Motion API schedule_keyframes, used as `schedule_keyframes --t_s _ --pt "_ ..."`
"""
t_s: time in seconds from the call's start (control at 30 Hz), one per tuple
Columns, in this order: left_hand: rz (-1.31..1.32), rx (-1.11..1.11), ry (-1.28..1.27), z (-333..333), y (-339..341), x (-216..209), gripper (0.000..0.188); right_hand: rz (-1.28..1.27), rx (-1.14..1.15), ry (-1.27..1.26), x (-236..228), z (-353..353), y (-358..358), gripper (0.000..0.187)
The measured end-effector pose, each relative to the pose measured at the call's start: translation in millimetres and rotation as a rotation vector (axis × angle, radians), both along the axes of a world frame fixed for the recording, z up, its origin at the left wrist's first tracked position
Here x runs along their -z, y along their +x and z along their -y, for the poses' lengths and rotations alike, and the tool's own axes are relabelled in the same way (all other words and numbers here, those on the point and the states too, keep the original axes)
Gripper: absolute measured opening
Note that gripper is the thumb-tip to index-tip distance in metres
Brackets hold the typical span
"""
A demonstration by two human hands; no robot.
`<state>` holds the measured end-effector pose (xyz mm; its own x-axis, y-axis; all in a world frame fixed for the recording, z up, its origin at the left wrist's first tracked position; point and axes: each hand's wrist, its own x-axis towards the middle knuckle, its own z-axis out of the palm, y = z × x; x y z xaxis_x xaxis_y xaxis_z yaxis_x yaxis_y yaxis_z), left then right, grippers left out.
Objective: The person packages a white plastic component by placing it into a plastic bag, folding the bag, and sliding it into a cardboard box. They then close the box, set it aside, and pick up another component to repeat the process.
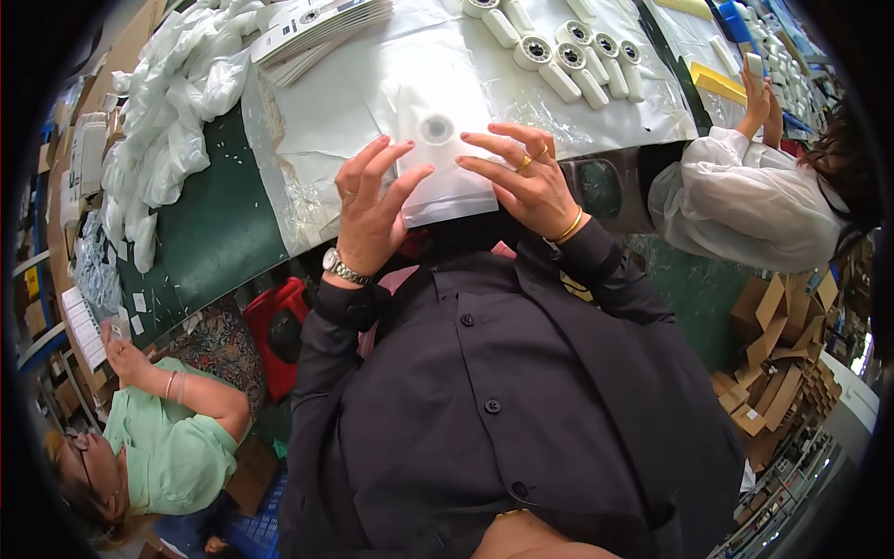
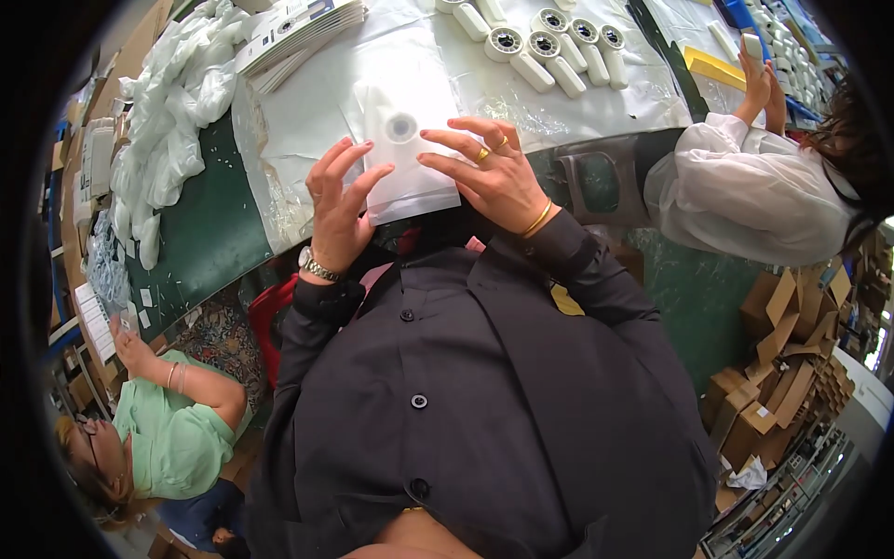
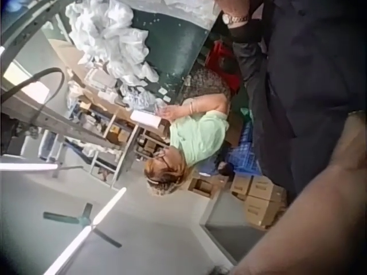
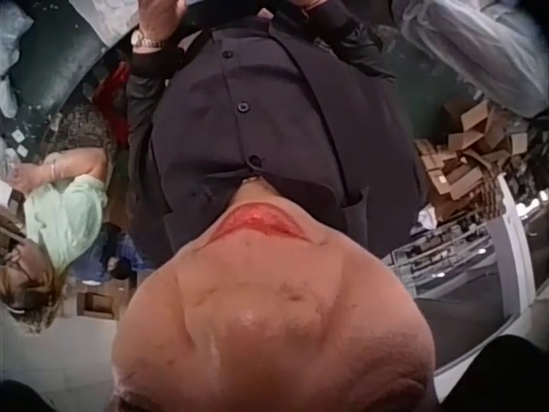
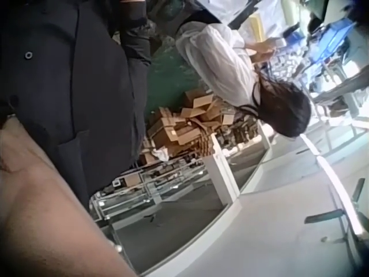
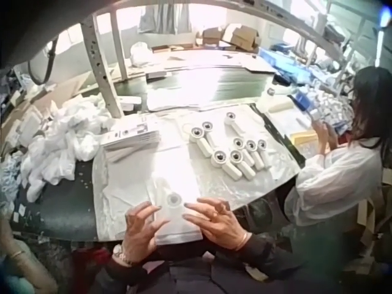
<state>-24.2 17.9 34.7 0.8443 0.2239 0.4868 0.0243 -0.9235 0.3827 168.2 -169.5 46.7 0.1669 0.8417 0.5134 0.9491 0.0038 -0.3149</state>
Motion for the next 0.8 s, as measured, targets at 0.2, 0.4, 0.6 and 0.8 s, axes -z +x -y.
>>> schedule_keyframes --t_s 0.2,0.4,0.6,0.8 --pt "0.094 0.016 -0.161 -0.9 12.2 8.8 0.035 -0.123 -0.041 0.064 16.3 -9.6 3.7 0.038" --pt "0.214 -0.163 -0.334 0.1 29.7 9.5 0.012 -0.427 0.118 0.156 14.4 -24.0 2.7 0.006" --pt "0.134 -0.399 -0.872 -6.9 45.2 23.8 0.013 -0.656 0.249 0.095 20.7 -38.6 3.2 0.017" --pt "0.062 -0.436 -0.760 -7.1 58.0 24.9 0.019 -0.613 0.332 0.082 33.5 -44.2 4.6 0.022"
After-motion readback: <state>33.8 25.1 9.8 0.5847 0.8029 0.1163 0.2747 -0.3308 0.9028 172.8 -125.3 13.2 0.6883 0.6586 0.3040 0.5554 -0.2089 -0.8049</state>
